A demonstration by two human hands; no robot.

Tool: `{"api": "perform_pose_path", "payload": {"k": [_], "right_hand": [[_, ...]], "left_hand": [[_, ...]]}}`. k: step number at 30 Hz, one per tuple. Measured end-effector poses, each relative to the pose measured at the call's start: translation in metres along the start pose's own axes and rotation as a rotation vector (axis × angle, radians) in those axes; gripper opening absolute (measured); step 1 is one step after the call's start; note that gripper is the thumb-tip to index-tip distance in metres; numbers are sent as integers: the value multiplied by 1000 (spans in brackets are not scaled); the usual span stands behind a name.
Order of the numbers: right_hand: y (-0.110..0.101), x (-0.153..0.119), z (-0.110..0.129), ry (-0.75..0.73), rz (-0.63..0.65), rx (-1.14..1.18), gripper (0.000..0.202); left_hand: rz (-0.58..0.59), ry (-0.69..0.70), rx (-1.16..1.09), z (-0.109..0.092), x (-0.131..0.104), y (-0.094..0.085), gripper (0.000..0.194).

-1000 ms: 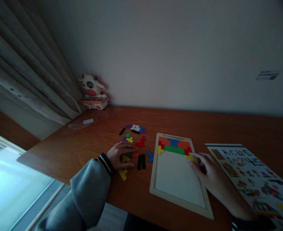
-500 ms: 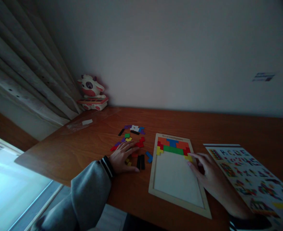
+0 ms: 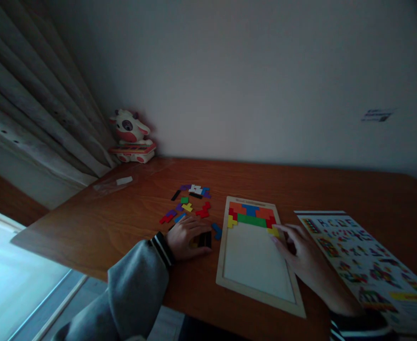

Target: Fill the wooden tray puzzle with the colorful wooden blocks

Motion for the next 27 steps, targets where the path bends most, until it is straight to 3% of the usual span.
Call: {"api": "perform_pose_path", "payload": {"k": [9, 16, 20, 24, 27], "right_hand": [[-2, 2, 3, 12, 2, 17, 37], [-1, 4, -1, 10, -11, 12, 38], [-15, 19, 20, -14, -111, 76, 36], [11, 31, 49, 151, 179, 329, 36], [32, 31, 69, 236, 300, 624, 39]], "left_hand": [[-46, -12, -130, 13, -7, 3, 59], [-168, 82, -155, -2, 3, -12, 50], [-229, 27, -193, -10, 22, -14, 50], [-266, 38, -229, -26, 47, -1, 49], [-258, 105, -213, -40, 59, 16, 48]]}}
Point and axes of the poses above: each hand's wrist, its own x-axis towards the middle knuckle, its own y-axis out of the palm, z = x × y, the point moved 8 cm from there along x, towards the middle knuckle, and after that the axes turned 7 degrees about -z, right-handed, at the moved point
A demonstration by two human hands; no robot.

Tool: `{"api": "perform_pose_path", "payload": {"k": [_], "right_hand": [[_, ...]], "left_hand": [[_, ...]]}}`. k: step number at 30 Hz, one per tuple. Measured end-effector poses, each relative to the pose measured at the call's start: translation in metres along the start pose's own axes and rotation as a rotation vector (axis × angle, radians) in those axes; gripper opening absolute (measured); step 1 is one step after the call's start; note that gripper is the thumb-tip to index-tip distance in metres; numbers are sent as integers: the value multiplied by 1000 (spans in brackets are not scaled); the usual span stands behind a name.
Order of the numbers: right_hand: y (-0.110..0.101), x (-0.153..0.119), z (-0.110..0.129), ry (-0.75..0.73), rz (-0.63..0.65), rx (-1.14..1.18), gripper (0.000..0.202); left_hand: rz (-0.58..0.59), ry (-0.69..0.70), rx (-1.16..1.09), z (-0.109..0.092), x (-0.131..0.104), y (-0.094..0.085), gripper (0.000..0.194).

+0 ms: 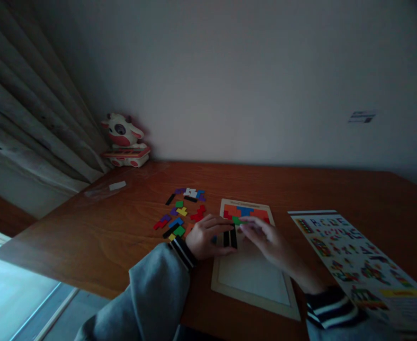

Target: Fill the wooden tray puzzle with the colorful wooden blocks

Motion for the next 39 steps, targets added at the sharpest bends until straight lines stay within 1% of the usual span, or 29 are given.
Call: {"api": "perform_pose_path", "payload": {"k": [2, 3, 5, 8, 11, 13, 15, 17, 19, 22, 24, 27, 29, 33, 35, 39], "right_hand": [[11, 0, -3, 30, 44, 120, 40], [13, -1, -5, 40, 50, 148, 41], [9, -5, -12, 51, 27, 146, 40], [-12, -17, -24, 50, -57, 51, 39], [-37, -33, -37, 34, -151, -66, 38], [-47, -43, -44, 23, -149, -150, 34], [-52, -49, -46, -9, -133, -227, 32], [-54, -51, -41, -84, -133, -309, 30], [-54, -52, -31, -190, -155, -390, 27], [-53, -56, -16, -331, -181, -484, 23], [-50, -63, -9, -414, -154, -547, 22], [-44, -76, -6, -526, -71, -658, 26], [-42, -82, -7, -568, -35, -728, 30], [-40, -87, -7, -631, -22, -816, 33], [-41, -87, -7, -657, -45, -838, 33], [-46, -86, -7, -682, -140, -873, 31]], "left_hand": [[11, 37, -6, -4, 2, 10, 47], [11, 49, -14, -4, 3, 12, 47], [14, 57, -32, -4, 2, 13, 49], [58, 35, -49, 0, -2, 11, 54], [104, 20, -49, 3, -8, 9, 49], [131, 20, -44, 2, -11, 9, 46], [165, 15, -35, 3, -15, 13, 43], [191, 21, -15, 3, -18, 17, 42], [204, 53, 5, 1, -20, 20, 40], [211, 123, -13, -7, -23, 18, 35], [208, 149, -16, -12, -25, 13, 31], [207, 166, 31, -17, -28, 6, 28], [210, 175, 61, -19, -30, 3, 27], [231, 183, 90, -19, -33, 1, 26], [245, 167, 116, -16, -34, 2, 28], [250, 129, 183, -12, -32, 1, 30]]}}
Point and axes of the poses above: each hand's wrist, its own x-axis towards the middle knuckle, its own y-axis out of the palm, z = x × y, the point moved 8 cm from there along x, towards the middle knuckle, and after that the axes turned 7 degrees about -z, right-handed, at the moved point
